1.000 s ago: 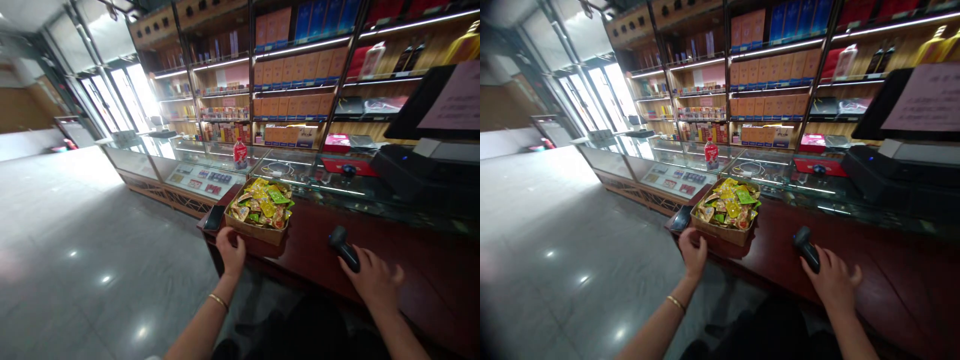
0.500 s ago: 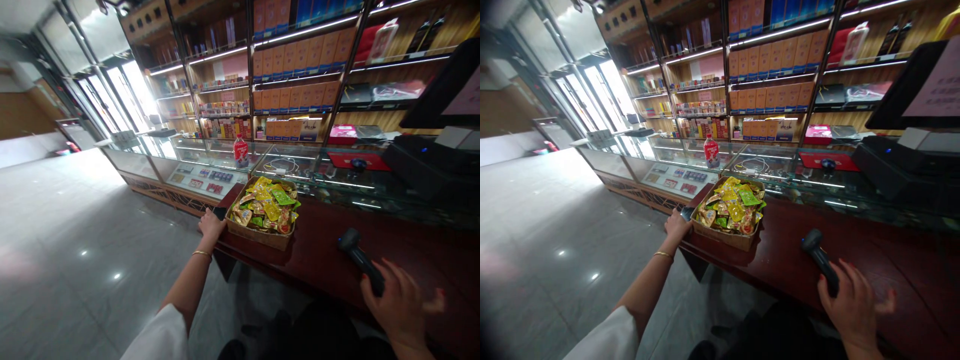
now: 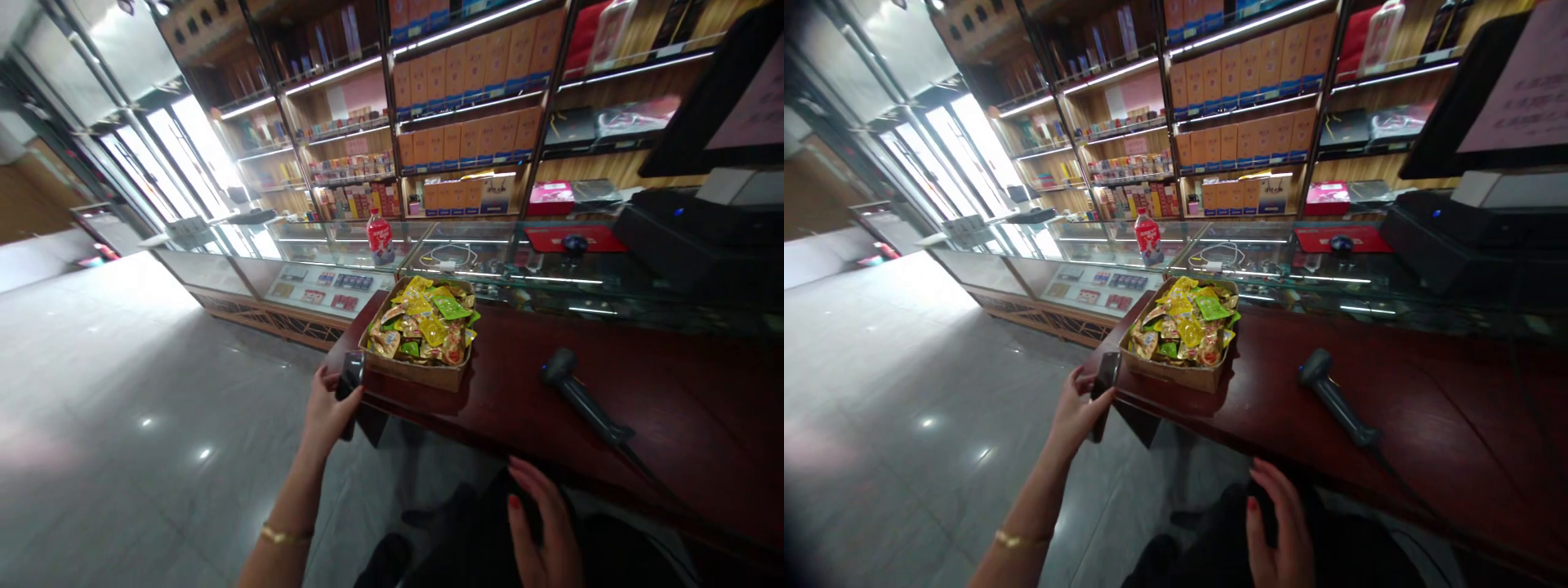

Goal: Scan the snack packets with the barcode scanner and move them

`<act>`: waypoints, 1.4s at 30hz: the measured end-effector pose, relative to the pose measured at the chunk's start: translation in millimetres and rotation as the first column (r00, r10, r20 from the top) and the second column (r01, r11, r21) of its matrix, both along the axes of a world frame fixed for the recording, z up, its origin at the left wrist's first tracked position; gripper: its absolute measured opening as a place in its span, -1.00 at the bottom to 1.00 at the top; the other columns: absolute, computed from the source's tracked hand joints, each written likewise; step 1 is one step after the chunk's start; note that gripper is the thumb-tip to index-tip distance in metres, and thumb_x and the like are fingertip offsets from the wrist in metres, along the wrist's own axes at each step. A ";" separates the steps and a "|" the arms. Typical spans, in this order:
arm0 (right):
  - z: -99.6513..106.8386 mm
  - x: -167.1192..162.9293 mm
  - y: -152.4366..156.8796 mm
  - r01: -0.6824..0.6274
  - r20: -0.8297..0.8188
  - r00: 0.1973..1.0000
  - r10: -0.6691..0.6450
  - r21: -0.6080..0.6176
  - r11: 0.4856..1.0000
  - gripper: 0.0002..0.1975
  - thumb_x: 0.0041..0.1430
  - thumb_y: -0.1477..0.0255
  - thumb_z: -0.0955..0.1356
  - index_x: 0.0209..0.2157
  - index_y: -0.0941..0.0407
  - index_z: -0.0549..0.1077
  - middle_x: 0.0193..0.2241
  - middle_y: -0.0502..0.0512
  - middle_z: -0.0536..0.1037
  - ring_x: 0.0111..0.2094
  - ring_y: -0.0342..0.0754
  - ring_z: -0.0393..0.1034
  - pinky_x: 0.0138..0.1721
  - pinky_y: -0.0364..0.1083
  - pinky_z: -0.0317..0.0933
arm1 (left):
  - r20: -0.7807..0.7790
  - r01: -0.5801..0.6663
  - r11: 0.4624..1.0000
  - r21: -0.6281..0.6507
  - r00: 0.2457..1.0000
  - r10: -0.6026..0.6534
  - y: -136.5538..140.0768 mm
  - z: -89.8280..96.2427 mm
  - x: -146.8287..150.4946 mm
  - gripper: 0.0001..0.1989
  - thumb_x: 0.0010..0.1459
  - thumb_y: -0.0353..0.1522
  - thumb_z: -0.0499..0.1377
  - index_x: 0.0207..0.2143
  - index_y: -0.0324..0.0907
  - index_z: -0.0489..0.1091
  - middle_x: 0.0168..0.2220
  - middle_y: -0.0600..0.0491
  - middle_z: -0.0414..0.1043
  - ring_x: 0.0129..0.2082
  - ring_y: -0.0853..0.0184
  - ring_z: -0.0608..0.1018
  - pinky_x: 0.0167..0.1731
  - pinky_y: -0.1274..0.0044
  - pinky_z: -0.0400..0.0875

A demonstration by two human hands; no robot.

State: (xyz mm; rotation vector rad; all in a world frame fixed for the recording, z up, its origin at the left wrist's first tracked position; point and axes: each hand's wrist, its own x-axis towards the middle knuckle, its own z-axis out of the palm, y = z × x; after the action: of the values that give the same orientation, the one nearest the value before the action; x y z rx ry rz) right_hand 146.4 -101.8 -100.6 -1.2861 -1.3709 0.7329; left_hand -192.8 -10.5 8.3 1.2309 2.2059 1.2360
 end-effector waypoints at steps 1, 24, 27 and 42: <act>8.9 -17.9 -3.9 -0.112 -0.172 0.981 0.092 -0.112 0.987 -0.62 0.26 0.14 0.33 0.09 -0.15 0.43 0.17 0.16 0.44 0.18 0.29 0.31 0.15 0.31 0.22 | 0.079 0.082 0.996 0.046 0.993 -0.086 -15.8 0.4 21.3 -0.09 -0.08 -0.18 0.36 0.27 -0.23 0.06 0.00 -0.13 0.48 -0.04 0.15 0.55 -0.17 0.40 0.47; 57.0 -26.9 0.9 -0.357 -0.759 0.643 -0.101 -0.414 0.838 -0.40 0.21 0.06 0.37 0.22 -0.03 0.31 0.08 0.14 0.53 -0.10 0.19 0.52 -0.55 -0.06 0.44 | 0.596 0.499 0.859 0.115 0.657 -0.462 -48.5 11.6 161.6 -0.51 0.22 -0.07 0.10 0.05 -0.17 0.48 -0.08 -0.06 0.56 -0.13 0.19 0.54 -0.14 0.41 0.41; 56.5 -23.5 0.9 -0.340 -0.761 0.641 -0.099 -0.397 0.853 -0.42 0.20 -0.02 0.35 0.15 -0.01 0.40 0.04 0.16 0.56 -0.11 0.20 0.52 -0.55 -0.05 0.44 | 0.563 0.544 0.834 0.086 0.665 -0.492 -49.0 8.4 161.5 -0.55 0.26 -0.09 0.05 0.02 -0.12 0.52 -0.02 -0.03 0.56 -0.06 0.16 0.53 -0.07 0.39 0.40; 55.3 -15.0 4.5 -0.311 -0.749 0.656 -0.094 -0.382 0.871 -0.37 0.17 0.09 0.38 0.23 -0.03 0.28 0.02 0.12 0.55 -0.20 0.11 0.54 -0.55 -0.10 0.41 | 0.786 0.695 0.719 0.000 0.445 -0.430 -59.0 -0.2 175.6 -0.50 0.27 -0.04 0.07 0.13 -0.06 0.45 -0.01 -0.05 0.57 -0.21 0.20 0.60 -0.53 0.60 0.43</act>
State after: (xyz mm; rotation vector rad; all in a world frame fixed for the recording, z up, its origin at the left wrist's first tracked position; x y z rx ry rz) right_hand 131.3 -97.4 -45.4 -1.0466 -0.5735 1.5747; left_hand -17.3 -69.6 8.1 0.9444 1.1386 0.8000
